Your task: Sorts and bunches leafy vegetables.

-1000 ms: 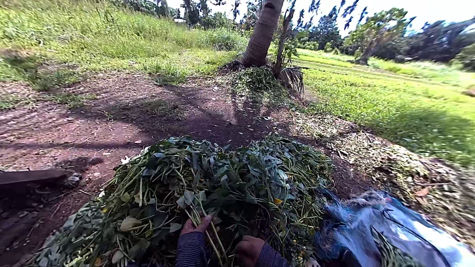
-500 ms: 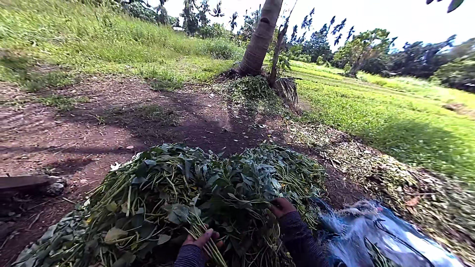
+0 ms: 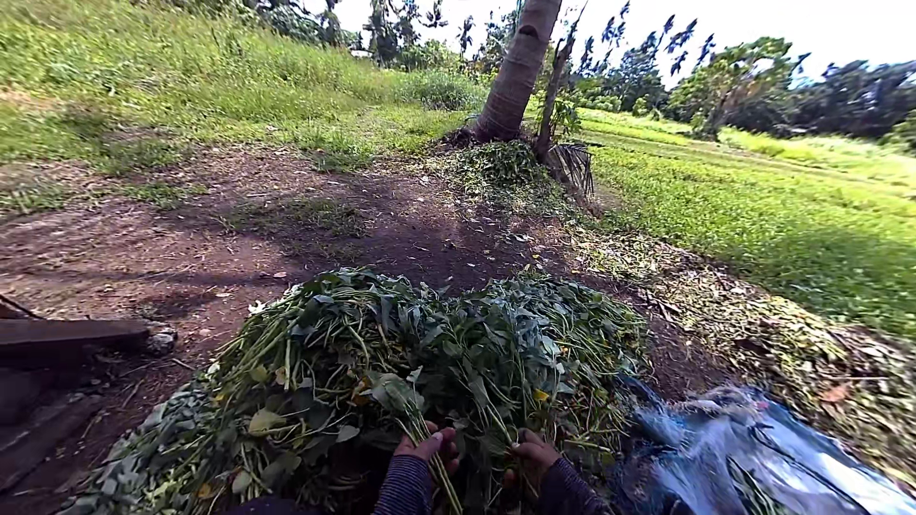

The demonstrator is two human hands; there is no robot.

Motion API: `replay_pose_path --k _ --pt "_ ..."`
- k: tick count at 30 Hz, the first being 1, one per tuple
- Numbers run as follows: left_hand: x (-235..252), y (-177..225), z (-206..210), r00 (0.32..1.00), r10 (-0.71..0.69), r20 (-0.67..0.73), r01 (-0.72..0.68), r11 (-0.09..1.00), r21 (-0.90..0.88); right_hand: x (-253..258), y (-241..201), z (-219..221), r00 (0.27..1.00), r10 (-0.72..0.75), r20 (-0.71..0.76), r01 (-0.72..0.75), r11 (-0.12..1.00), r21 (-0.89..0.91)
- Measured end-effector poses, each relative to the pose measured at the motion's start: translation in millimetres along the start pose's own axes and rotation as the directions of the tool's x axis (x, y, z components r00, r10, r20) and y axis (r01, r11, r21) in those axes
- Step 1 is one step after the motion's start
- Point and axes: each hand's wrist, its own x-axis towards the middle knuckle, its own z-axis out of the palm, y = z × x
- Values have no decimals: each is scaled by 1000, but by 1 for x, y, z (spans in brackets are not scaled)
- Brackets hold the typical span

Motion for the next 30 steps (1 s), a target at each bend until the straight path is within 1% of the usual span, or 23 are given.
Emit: replay_pose_path --k 2,3,6,8,11,13,15,17,19,20,21,23,24,25,26,28,30 --pt "1 -1 0 999 -27 -18 28 995 91 7 19 -3 999 2 47 -5 998 66" --pt "2 -2 3 998 -48 -36 53 990 133 6 22 -2 998 27 57 -31 997 76" --pt "15 -14 9 994 -69 -86 86 971 222 3 24 0 992 94 80 -98 994 42" --pt "26 -21 14 997 -32 -69 51 952 303 1 21 3 988 121 91 -121 993 -6" --pt "38 -26 16 997 68 32 -75 881 468 2 22 3 989 104 108 -96 992 -79" --pt "33 -24 20 994 91 63 -110 890 442 0 21 6 993 51 103 -32 983 -183" --pt "34 -28 20 992 77 96 -109 915 389 -4 17 10 994 33 106 5 938 -347" --pt "33 -30 19 995 31 94 -70 892 447 -5 16 18 993 44 109 15 869 -495" --pt "30 -29 19 999 -3 46 -22 857 515 3 23 19 993 24 111 48 799 -599" --pt "30 -30 19 1000 -5 20 -6 860 511 8 29 19 995 2 97 60 776 -628" --pt "30 -30 18 1000 7 -2 -5 874 487 9 30 21 998 10 67 34 783 -621" --pt "29 -30 19 998 49 -51 -23 910 415 5 33 28 999 37 -18 -41 851 -523" --pt "28 -29 20 995 57 -79 -22 923 383 3 35 31 998 45 -40 -59 858 -509" --pt "26 -27 20 993 57 -99 -17 931 364 1 36 33 998 47 -37 -60 827 -559" --pt "25 -26 22 991 59 -119 -14 936 351 -2 35 35 999 39 -29 -48 762 -646" --pt "26 -23 21 982 82 -169 -22 945 327 -8 38 36 1000 0 4 3 590 -807" --pt "39 -16 13 959 155 -237 -80 951 300 -13 50 31 995 -23 92 94 381 -920"
